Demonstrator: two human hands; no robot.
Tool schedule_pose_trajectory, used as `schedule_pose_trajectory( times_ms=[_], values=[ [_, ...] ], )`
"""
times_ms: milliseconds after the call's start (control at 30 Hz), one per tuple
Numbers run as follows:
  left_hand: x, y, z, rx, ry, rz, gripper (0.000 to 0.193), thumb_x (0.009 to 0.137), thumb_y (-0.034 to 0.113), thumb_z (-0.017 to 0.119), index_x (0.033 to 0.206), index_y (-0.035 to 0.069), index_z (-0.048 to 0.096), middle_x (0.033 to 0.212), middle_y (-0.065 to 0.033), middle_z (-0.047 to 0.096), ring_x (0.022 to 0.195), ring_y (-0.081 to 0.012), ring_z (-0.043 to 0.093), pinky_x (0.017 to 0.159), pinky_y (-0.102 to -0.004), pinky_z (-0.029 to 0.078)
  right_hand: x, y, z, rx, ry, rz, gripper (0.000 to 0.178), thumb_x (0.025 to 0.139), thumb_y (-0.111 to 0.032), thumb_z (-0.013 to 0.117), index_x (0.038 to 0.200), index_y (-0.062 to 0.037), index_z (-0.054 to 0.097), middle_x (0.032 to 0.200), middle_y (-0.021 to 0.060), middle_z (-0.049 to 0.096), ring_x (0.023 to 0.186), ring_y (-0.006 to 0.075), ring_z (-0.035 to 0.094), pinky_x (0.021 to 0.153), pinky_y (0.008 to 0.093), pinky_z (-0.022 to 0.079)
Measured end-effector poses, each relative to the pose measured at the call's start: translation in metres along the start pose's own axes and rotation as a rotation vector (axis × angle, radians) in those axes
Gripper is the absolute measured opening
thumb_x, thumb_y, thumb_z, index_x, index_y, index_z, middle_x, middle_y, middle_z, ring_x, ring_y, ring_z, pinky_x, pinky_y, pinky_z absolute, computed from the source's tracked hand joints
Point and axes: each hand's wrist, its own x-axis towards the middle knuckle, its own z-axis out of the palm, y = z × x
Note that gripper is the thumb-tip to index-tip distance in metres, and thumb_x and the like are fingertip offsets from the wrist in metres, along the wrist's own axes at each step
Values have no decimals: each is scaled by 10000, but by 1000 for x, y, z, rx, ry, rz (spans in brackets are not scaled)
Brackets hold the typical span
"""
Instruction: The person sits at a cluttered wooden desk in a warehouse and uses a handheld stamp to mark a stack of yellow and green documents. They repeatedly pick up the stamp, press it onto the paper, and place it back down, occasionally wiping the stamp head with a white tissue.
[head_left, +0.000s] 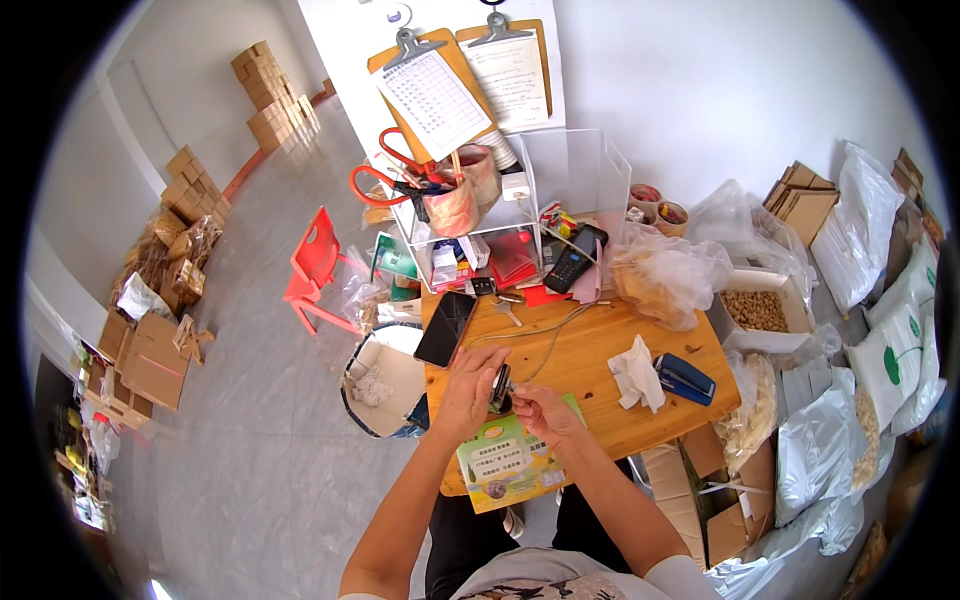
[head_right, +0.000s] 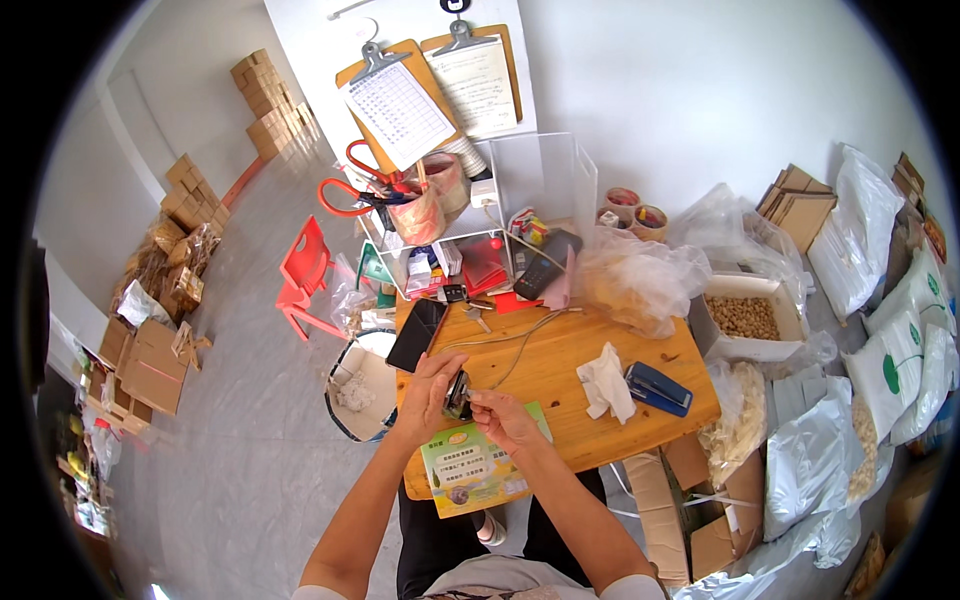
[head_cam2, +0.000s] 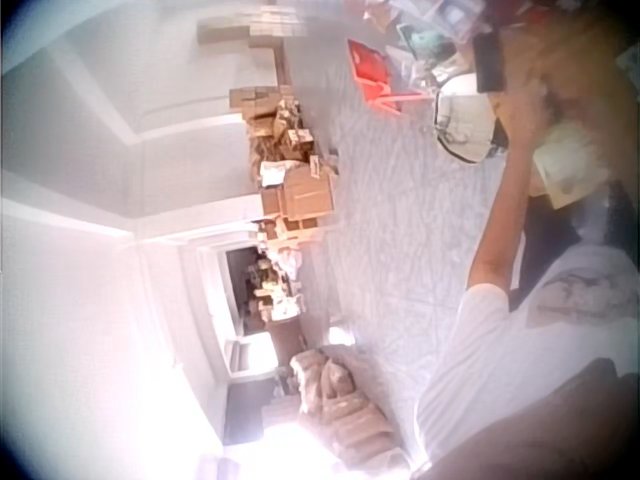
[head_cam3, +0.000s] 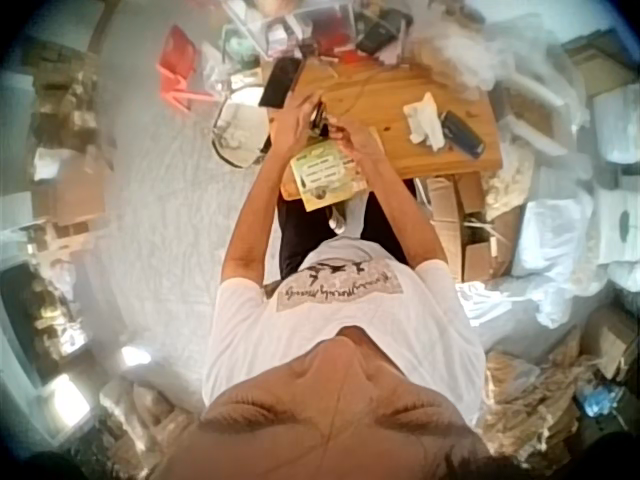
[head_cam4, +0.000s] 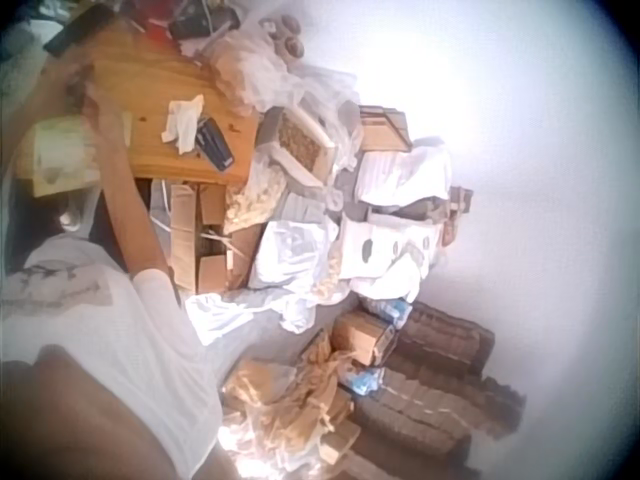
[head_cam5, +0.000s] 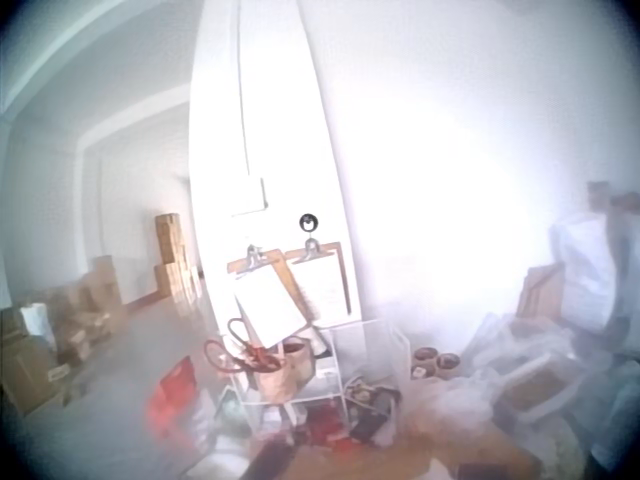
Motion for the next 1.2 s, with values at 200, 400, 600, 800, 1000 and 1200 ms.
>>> schedule_pose_trajectory(
  times_ms=[200,400,600,800,1000,1200],
  values=[
    [0,-1,-1,1,-4,3,425,1030,256,301,1265,18,565,1275,-164,549,1211,-362,492,1093,-488,273,3,2,-2,48,-33,13,91,893,-126,658,839,-85,598,714,-27,521,587,49,454,515,190,384],
    [-1,0,-2,14,-4,0,435,1034,266,292,1270,19,561,1275,-162,548,1216,-363,486,1089,-491,277,2,1,3,65,-25,19,85,900,-120,646,845,-79,595,717,-24,525,587,49,458,519,194,391],
    [0,0,0,7,-9,-4,438,1035,267,286,1275,22,557,1271,-160,548,1212,-359,488,1099,-495,261,1,0,2,-36,-7,-21,96,915,-141,625,857,-66,609,728,-19,545,595,77,495,537,218,411],
    [0,3,0,-17,-7,-1,435,1031,265,291,1277,23,556,1273,-163,548,1207,-358,488,1102,-494,257,-10,-3,7,-199,35,-60,144,922,-171,623,905,-33,660,722,-8,559,610,91,523,534,235,428],
    [-2,0,-2,-52,-12,-12,429,1020,260,327,1282,-1,543,1271,-184,542,1221,-369,471,1099,-479,260,-32,-7,12,-462,152,-177,151,914,-137,632,957,5,663,724,4,570,628,96,553,538,247,455],
    [-3,-2,-13,24,-84,-35,468,988,279,397,1339,-15,491,1347,-195,479,1271,-385,424,1123,-494,219,-67,-24,-12,-1253,586,-845,208,819,-31,660,1021,13,642,834,81,602,717,206,593,640,331,493]
  ],
)
